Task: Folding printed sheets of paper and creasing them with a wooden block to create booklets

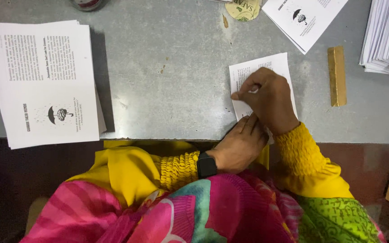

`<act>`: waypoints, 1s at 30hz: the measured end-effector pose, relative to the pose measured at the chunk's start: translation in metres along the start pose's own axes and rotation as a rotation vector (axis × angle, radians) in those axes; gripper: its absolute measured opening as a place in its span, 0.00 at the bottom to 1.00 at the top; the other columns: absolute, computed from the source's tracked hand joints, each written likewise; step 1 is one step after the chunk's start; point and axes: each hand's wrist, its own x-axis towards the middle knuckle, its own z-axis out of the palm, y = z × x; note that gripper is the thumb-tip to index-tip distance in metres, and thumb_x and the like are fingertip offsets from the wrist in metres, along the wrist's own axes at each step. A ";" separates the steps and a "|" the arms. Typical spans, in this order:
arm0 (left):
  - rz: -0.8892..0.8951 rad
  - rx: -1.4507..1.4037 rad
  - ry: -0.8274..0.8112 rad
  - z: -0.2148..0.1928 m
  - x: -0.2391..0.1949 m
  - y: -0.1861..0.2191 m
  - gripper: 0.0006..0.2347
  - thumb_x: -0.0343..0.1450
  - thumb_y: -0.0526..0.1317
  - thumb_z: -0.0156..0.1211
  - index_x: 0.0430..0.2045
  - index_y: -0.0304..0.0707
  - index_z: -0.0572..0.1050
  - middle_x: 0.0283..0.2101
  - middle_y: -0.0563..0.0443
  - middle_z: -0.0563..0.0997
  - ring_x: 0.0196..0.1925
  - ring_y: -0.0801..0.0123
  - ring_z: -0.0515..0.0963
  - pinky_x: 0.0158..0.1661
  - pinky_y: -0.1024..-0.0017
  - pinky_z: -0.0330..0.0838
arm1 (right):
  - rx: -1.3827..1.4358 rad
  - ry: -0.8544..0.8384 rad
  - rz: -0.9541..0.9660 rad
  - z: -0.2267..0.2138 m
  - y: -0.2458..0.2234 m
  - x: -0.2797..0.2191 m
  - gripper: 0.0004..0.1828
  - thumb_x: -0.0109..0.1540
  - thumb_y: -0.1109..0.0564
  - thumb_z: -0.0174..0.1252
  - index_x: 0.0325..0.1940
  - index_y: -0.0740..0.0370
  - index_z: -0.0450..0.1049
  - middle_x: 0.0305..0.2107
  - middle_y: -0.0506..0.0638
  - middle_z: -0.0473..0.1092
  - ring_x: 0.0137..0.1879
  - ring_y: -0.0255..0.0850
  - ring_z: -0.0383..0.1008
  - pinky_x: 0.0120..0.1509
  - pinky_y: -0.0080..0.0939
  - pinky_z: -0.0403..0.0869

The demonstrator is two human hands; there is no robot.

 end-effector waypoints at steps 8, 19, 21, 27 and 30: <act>-0.014 0.000 -0.034 0.011 -0.004 0.005 0.14 0.63 0.37 0.53 0.39 0.28 0.77 0.47 0.29 0.76 0.60 0.36 0.69 0.59 0.55 0.62 | 0.055 0.039 0.129 0.002 -0.015 0.028 0.08 0.52 0.58 0.70 0.25 0.57 0.76 0.22 0.47 0.66 0.31 0.39 0.73 0.38 0.37 0.71; -0.071 -0.110 -0.130 0.025 -0.001 -0.009 0.20 0.64 0.39 0.47 0.50 0.32 0.71 0.56 0.32 0.72 0.62 0.42 0.69 0.62 0.57 0.61 | 0.171 0.200 0.213 0.015 -0.021 0.055 0.19 0.51 0.55 0.77 0.22 0.51 0.69 0.20 0.40 0.69 0.25 0.29 0.65 0.31 0.32 0.68; -0.052 -0.202 -0.104 0.022 0.003 -0.016 0.21 0.63 0.39 0.48 0.50 0.28 0.69 0.53 0.30 0.73 0.60 0.41 0.68 0.60 0.57 0.62 | 0.139 0.222 0.234 0.016 -0.018 0.064 0.21 0.50 0.49 0.77 0.19 0.49 0.68 0.18 0.37 0.69 0.25 0.28 0.67 0.31 0.35 0.68; -0.033 -0.101 -0.036 0.005 0.005 -0.019 0.16 0.67 0.41 0.58 0.43 0.28 0.72 0.50 0.28 0.74 0.59 0.38 0.71 0.58 0.55 0.65 | 0.368 0.186 -0.089 0.018 0.009 0.050 0.10 0.54 0.61 0.71 0.30 0.64 0.75 0.19 0.54 0.67 0.31 0.36 0.68 0.35 0.36 0.67; -0.042 -0.086 -0.057 -0.003 0.007 -0.019 0.16 0.68 0.43 0.57 0.44 0.29 0.72 0.47 0.31 0.75 0.57 0.40 0.73 0.57 0.56 0.66 | 0.251 0.013 -0.107 0.001 0.006 0.029 0.07 0.48 0.65 0.68 0.25 0.58 0.76 0.27 0.47 0.67 0.36 0.35 0.67 0.43 0.31 0.65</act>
